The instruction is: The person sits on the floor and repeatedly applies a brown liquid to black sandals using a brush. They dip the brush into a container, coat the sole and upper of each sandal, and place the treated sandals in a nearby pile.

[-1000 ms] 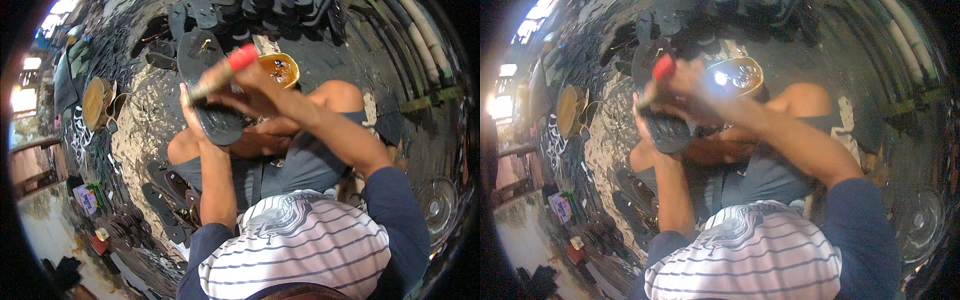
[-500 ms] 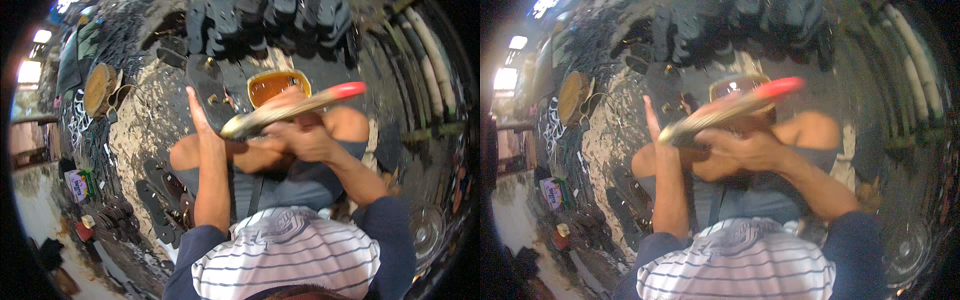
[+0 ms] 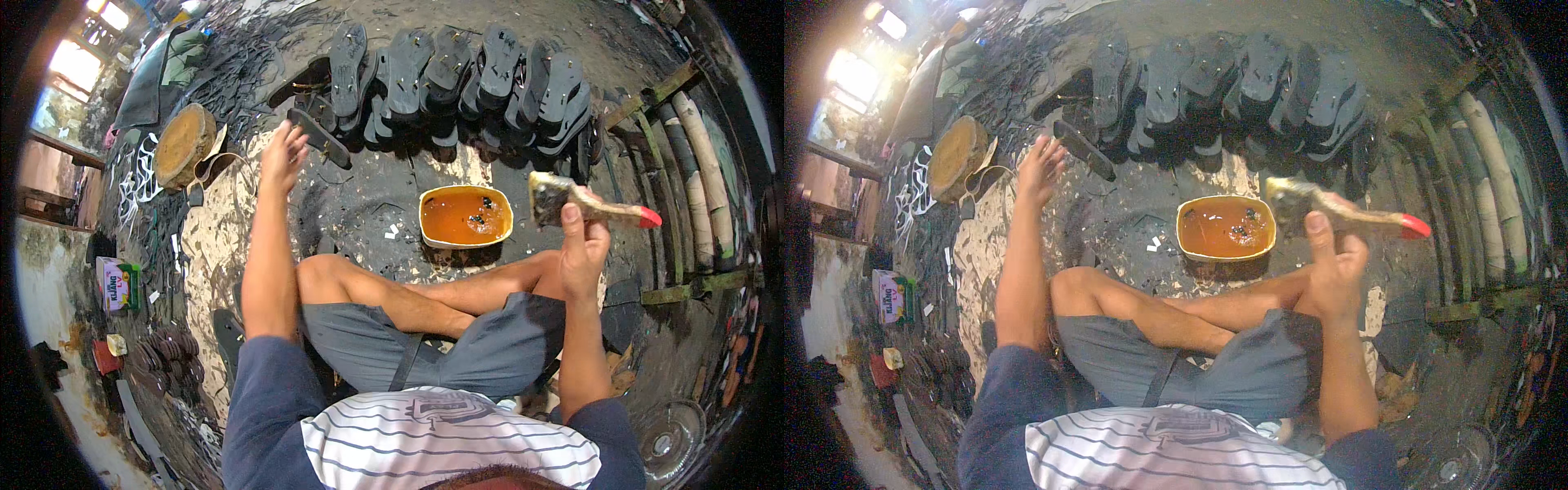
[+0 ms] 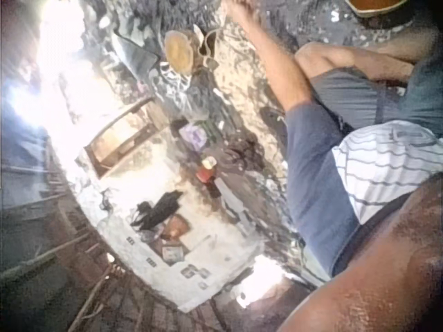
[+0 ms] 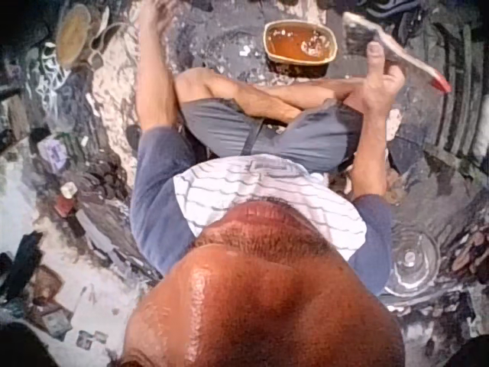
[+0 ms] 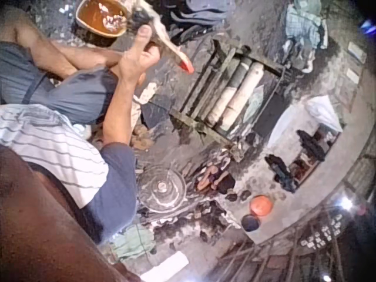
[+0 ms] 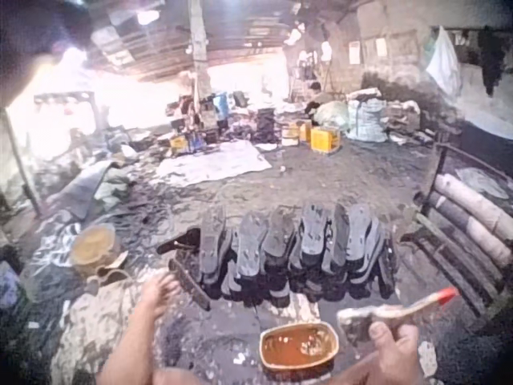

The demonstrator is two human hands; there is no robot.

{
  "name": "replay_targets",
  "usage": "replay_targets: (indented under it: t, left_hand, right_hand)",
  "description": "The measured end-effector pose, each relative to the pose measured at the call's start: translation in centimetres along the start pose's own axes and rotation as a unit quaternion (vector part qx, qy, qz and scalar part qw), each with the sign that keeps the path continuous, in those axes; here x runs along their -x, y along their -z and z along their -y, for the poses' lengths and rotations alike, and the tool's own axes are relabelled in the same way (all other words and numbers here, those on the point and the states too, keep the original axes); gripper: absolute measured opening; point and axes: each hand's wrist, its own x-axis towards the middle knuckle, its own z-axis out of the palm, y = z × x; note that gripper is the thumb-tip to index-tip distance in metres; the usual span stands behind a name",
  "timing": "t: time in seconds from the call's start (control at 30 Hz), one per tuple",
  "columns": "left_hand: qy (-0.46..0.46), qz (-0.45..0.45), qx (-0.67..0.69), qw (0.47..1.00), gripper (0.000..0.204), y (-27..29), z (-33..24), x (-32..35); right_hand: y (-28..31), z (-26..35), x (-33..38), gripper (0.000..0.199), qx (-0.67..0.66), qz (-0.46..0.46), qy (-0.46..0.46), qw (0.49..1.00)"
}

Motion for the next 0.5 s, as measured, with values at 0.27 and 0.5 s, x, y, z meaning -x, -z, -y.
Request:
replay_targets:
  t: [0.27, 0.5]
  left_hand:
    - [0.094, -0.192, -0.732, 0.647, 0.077, 25.4, 9.8, 21.5]
    - [-0.074, -0.207, -0.655, 0.723, 0.032, 25.8, 12.0, 26.7]
  right_hand:
    - [-2.5, -2.7, -4.7, 0.037, 0.048, 0.01, -0.032, 0.998]
    - [-7.4, -3.3, -4.4, 0.034, 0.099, 0.112, -0.052, 0.987]
